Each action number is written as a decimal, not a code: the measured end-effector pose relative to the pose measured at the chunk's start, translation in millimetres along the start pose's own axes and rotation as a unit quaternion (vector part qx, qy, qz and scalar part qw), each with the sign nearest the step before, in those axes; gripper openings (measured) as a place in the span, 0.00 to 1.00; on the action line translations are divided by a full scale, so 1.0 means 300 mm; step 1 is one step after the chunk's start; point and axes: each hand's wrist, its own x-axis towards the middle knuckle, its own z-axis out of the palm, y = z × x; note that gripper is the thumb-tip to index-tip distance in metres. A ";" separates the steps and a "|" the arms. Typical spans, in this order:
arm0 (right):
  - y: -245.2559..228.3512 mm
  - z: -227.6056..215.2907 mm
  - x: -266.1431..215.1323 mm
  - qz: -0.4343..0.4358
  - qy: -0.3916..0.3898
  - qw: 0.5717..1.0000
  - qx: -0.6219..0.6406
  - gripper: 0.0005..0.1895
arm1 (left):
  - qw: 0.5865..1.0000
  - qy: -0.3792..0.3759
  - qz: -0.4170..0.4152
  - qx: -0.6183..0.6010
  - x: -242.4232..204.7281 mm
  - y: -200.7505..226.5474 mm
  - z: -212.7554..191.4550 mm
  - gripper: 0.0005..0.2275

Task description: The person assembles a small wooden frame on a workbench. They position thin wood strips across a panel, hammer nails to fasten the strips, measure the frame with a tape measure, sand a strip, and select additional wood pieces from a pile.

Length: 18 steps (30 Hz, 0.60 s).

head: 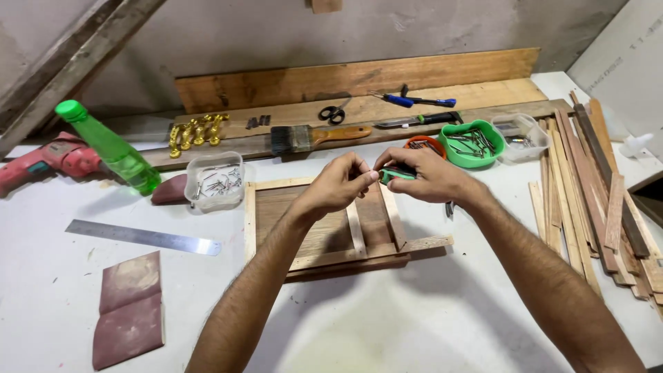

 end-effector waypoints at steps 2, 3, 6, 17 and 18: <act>0.074 -0.048 -0.001 0.018 -0.010 0.999 -0.036 0.19 | 1.000 0.001 -0.010 0.013 0.056 -0.011 -0.006 0.13; 0.114 -0.068 0.001 0.029 -0.021 0.997 -0.074 0.20 | 0.999 0.009 -0.016 0.028 0.081 -0.021 -0.010 0.12; 0.224 -0.104 0.024 0.068 -0.032 0.990 -0.117 0.22 | 0.981 0.030 0.034 0.187 0.145 -0.097 -0.049 0.11; 0.540 -0.087 0.067 0.069 -0.036 0.985 -0.156 0.22 | 0.968 0.017 -0.016 0.249 0.219 -0.301 -0.114 0.09; 0.544 -0.084 0.067 0.096 -0.049 0.982 -0.152 0.22 | 0.970 0.013 -0.019 0.243 0.221 -0.310 -0.111 0.09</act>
